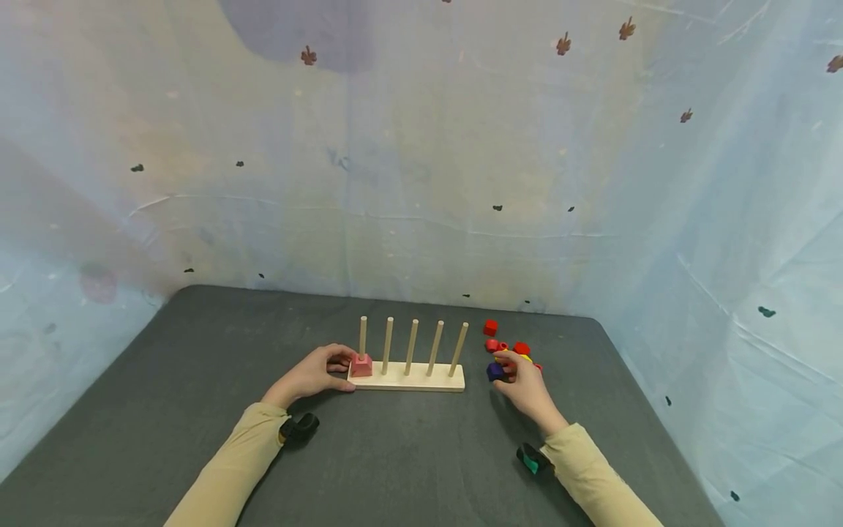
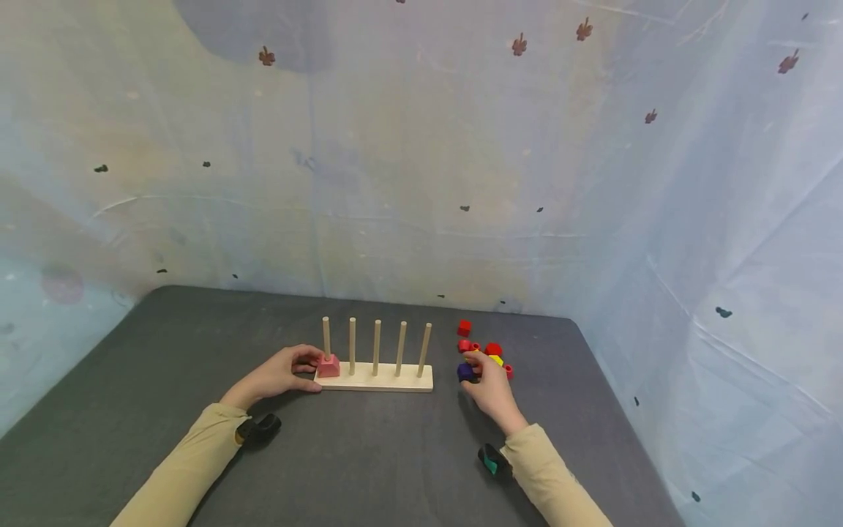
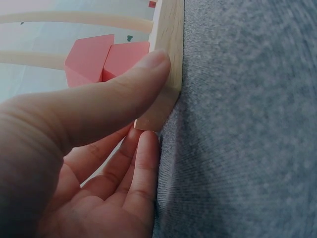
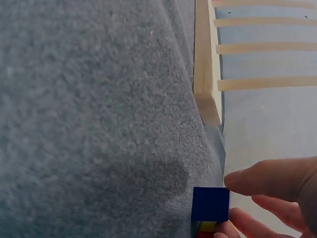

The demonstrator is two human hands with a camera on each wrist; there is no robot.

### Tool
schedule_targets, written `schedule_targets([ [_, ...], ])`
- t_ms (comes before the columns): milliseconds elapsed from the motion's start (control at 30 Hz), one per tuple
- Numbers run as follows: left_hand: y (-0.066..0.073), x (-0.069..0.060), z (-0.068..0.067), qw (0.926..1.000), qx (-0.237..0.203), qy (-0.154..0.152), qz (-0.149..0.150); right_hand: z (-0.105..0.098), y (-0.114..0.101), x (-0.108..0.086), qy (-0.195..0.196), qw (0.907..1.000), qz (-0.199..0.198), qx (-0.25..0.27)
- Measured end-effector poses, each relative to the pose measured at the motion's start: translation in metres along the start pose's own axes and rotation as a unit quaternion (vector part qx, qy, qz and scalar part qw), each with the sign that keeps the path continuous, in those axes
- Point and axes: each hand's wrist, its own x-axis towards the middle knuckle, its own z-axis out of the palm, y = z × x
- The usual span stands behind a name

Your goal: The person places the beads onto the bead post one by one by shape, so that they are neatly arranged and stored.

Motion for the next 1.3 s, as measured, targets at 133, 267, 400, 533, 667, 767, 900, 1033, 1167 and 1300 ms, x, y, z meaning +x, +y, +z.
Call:
schedule_targets([
  [133, 0.001, 0.000, 0.001, 1.0000, 0.000, 0.001, -0.001, 0.002, 0.001, 0.002, -0.006, 0.9999, -0.016, -0.003],
  [267, 0.002, 0.000, 0.001, 1.0000, 0.002, 0.000, -0.003, 0.004, 0.002, 0.004, -0.007, 0.9995, -0.030, -0.004],
  [400, 0.001, 0.000, 0.002, 1.0000, 0.002, 0.000, -0.002, 0.006, 0.002, 0.006, -0.016, 0.9994, -0.028, -0.009],
  [533, 0.000, 0.000, 0.002, 1.0000, 0.003, 0.001, 0.002, 0.007, 0.002, 0.008, -0.032, 0.9992, -0.013, -0.022],
  [667, 0.000, 0.000, 0.002, 1.0000, 0.001, 0.002, 0.001, 0.007, 0.001, 0.009, -0.047, 0.9986, 0.001, -0.027],
  [767, 0.000, 0.000, 0.003, 1.0000, 0.001, 0.003, -0.001, 0.004, 0.000, 0.010, -0.055, 0.9983, 0.005, -0.017],
  [900, 0.000, -0.001, 0.004, 1.0000, 0.005, 0.001, 0.004, -0.007, -0.006, 0.012, -0.060, 0.9980, 0.006, 0.018],
  [1033, 0.001, 0.000, 0.003, 1.0000, 0.003, 0.001, 0.005, -0.025, -0.015, 0.017, -0.064, 0.9964, -0.008, 0.055],
  [1167, 0.000, 0.000, 0.002, 1.0000, 0.003, 0.000, 0.006, -0.046, -0.030, 0.023, -0.061, 0.9934, -0.026, 0.094],
  [1300, -0.002, 0.001, 0.000, 1.0000, 0.001, 0.000, 0.007, -0.061, -0.050, 0.028, -0.048, 0.9862, -0.035, 0.155],
])
